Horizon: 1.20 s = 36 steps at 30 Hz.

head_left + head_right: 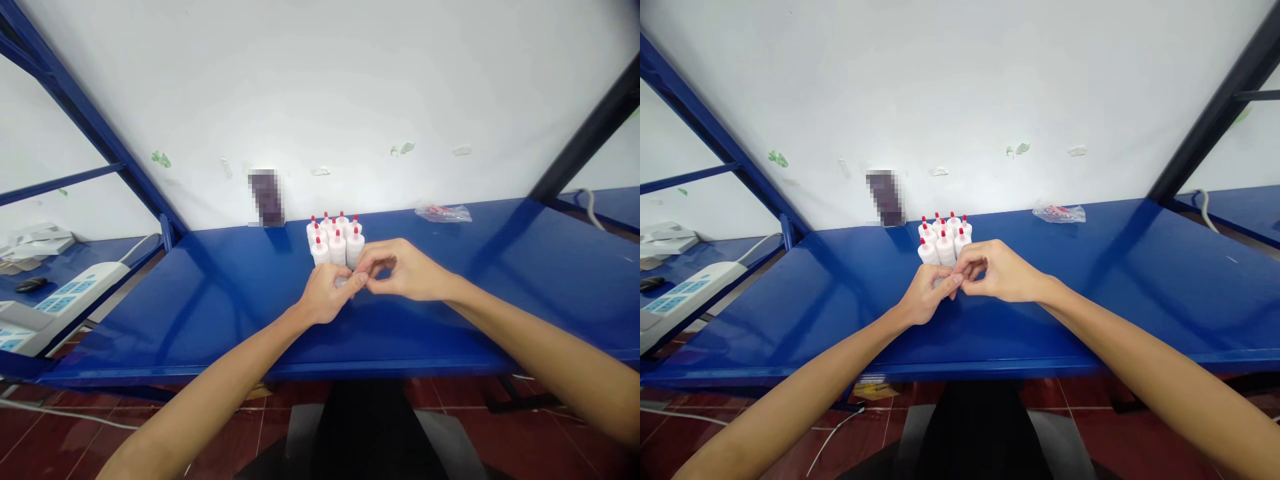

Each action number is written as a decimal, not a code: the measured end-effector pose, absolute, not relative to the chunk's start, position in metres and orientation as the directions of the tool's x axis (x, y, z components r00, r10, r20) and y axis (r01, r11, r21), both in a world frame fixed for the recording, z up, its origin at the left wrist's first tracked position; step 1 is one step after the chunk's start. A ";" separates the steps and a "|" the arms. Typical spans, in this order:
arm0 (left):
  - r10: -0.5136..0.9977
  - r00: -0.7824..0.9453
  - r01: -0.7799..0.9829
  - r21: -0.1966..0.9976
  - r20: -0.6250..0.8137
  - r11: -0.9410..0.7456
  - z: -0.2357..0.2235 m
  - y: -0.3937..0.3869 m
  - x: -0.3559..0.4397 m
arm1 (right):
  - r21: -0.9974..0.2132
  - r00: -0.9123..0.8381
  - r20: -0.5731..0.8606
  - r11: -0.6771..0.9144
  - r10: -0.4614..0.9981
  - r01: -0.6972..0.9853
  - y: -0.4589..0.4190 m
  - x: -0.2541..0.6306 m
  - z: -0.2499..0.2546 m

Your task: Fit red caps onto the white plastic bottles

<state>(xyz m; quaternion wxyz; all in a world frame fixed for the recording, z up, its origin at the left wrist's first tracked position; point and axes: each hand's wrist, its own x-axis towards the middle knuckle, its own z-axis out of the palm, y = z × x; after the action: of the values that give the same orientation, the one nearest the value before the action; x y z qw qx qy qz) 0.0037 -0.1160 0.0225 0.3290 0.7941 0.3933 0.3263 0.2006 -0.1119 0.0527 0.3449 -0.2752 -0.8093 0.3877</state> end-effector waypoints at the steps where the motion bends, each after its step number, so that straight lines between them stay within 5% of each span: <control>1: 0.837 0.482 0.401 0.785 0.259 -0.473 0.022 -0.116 0.004 | -0.824 -0.613 0.343 0.541 0.712 0.167 -0.112 0.200 0.053; 36: 0.813 0.492 0.478 0.684 0.312 -0.551 0.013 -0.113 0.000 | -0.861 -0.564 0.287 0.466 0.775 0.203 -0.115 0.190 0.043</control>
<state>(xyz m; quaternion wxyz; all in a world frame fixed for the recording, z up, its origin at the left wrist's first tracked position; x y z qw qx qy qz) 0.0002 -0.1126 0.0132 0.2652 0.8219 0.3926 0.3163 0.1904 -0.1146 0.0432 0.3473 -0.3121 -0.7826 0.4117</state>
